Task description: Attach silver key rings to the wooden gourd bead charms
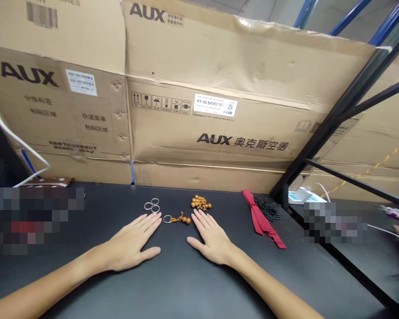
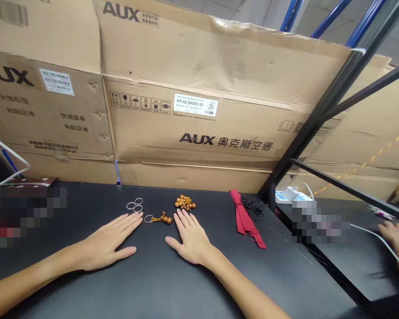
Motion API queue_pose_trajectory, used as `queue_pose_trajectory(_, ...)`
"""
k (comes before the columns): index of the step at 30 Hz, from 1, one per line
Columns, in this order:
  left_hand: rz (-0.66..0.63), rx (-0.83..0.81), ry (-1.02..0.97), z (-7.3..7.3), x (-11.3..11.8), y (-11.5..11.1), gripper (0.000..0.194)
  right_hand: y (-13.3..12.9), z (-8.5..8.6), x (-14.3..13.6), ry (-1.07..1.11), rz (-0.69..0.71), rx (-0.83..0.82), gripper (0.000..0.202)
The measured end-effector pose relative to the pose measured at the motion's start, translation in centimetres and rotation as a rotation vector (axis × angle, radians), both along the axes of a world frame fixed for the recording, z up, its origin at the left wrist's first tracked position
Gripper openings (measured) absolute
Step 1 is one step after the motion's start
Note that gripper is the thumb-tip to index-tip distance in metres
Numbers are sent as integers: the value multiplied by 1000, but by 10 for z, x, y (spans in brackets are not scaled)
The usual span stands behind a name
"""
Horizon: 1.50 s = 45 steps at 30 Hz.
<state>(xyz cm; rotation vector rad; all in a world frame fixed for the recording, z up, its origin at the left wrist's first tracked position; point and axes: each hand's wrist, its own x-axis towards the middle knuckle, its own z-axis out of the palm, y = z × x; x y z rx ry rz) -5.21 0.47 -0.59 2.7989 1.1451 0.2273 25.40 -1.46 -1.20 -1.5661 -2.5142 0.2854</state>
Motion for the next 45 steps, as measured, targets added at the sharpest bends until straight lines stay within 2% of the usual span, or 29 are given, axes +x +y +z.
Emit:
queue_pose_trajectory(8, 18, -11, 48, 8, 4, -3, 75, 2, -1, 0, 3, 1, -2, 80)
queue_pose_trajectory(17, 4, 3, -6, 5, 2, -2, 72, 2, 0, 0, 5, -3, 7, 80)
queue_pose_trajectory(26, 32, -18, 38, 9, 5, -4, 75, 0, 3, -2, 3, -6, 6, 79)
queue_pose_trajectory(33, 16, 14, -26, 5, 4, -1, 73, -2, -1, 0, 93, 3, 60, 72)
queue_pose_trajectory(36, 11, 32, -54, 4, 6, -1, 69, -5, 0, -3, 162, 56, 132, 64)
queue_pose_trajectory(40, 8, 59, -105, -1, 6, 0, 64, -7, 6, -15, 145, 203, 178, 55)
queue_pose_trajectory(45, 36, 60, -148, -4, 7, 0, 63, 0, 10, -28, 70, 275, 89, 65)
